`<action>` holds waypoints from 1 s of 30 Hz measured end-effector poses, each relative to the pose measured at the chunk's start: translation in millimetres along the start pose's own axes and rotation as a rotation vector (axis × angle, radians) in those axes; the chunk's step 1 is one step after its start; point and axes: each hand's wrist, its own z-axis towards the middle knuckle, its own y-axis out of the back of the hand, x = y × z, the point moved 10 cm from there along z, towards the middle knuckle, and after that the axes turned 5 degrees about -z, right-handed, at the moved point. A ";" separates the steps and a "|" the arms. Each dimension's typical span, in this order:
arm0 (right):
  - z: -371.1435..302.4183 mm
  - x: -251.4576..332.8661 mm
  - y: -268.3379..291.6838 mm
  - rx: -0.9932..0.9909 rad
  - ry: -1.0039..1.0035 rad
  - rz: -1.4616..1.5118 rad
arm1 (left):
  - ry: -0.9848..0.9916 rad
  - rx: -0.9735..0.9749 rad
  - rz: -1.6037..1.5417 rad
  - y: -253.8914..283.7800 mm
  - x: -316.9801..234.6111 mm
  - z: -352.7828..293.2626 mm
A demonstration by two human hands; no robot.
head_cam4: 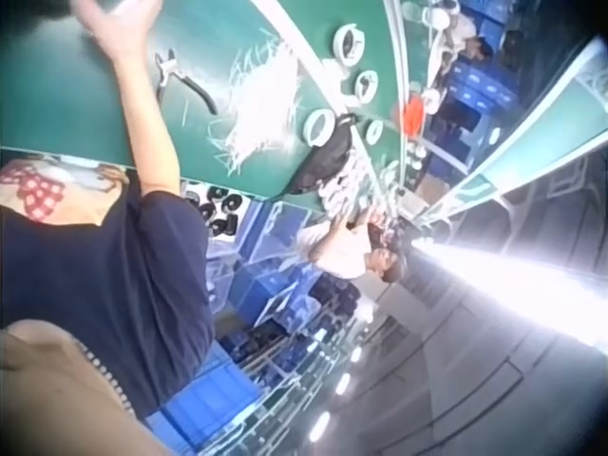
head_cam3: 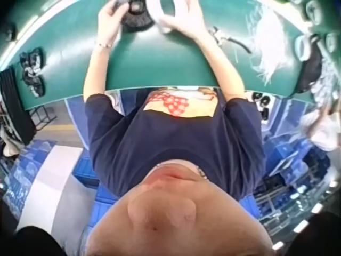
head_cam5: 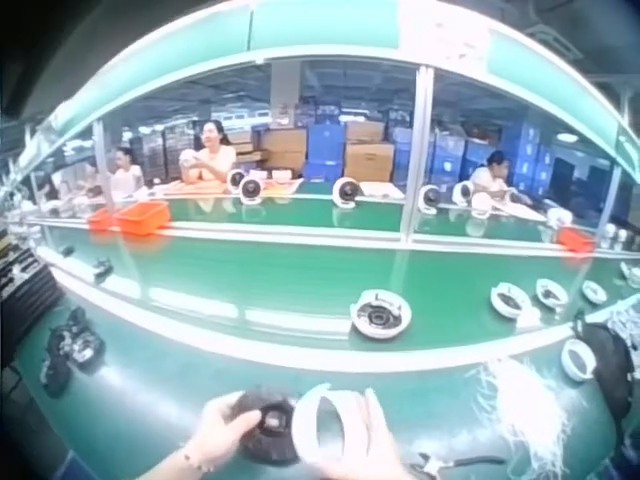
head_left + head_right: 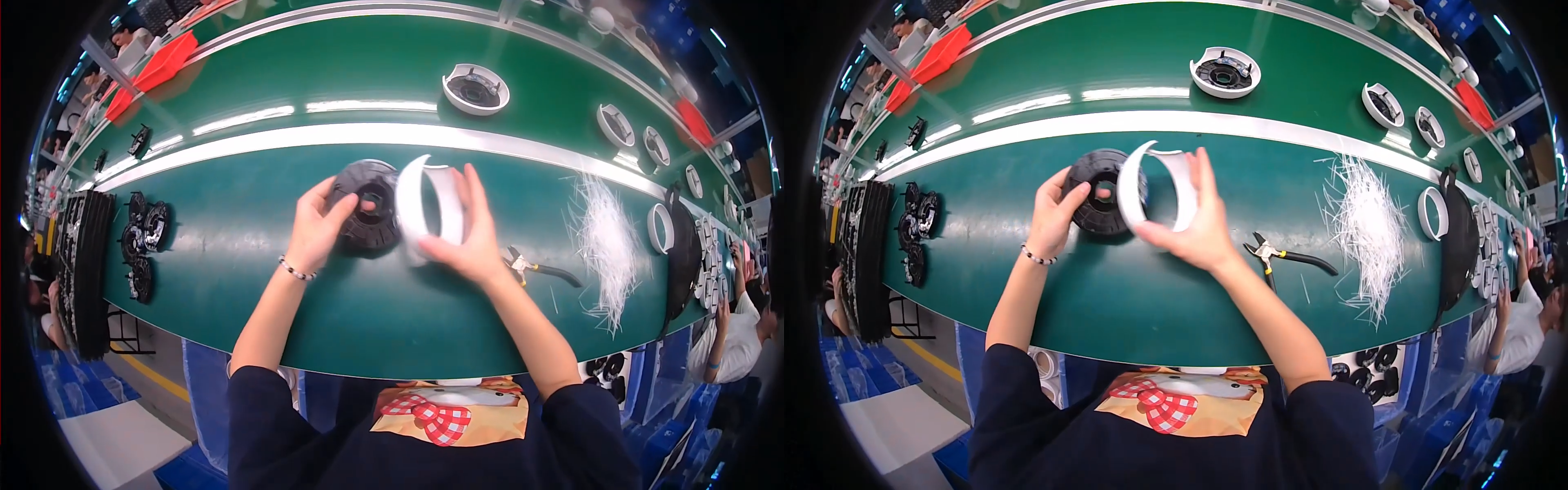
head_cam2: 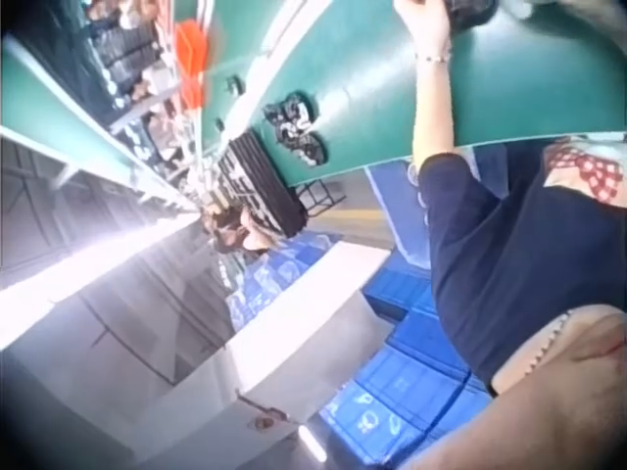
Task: Assembling white plastic rings onto black circular housing components on an assembly line.
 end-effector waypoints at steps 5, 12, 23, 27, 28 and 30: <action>-13.3 41.1 -42.5 0.055 0.226 -0.461 | 0.018 0.019 -0.211 -25.0 12.8 -15.3; -9.0 63.6 -43.0 0.069 0.345 -0.520 | 0.370 0.336 -0.939 -67.3 17.3 -23.7; -10.8 32.6 -14.9 0.036 0.000 -0.176 | 0.373 0.324 -0.863 -70.9 21.1 -17.7; -17.4 32.1 -32.6 -0.006 0.005 -0.380 | 0.304 0.220 -0.841 -73.3 27.6 -19.2; -17.9 32.6 -34.4 -0.013 0.039 -0.403 | 0.270 0.171 -0.817 -69.7 29.8 -19.9; -17.7 37.5 -38.2 0.005 0.113 -0.448 | 0.242 0.197 -0.820 -74.3 27.9 -20.6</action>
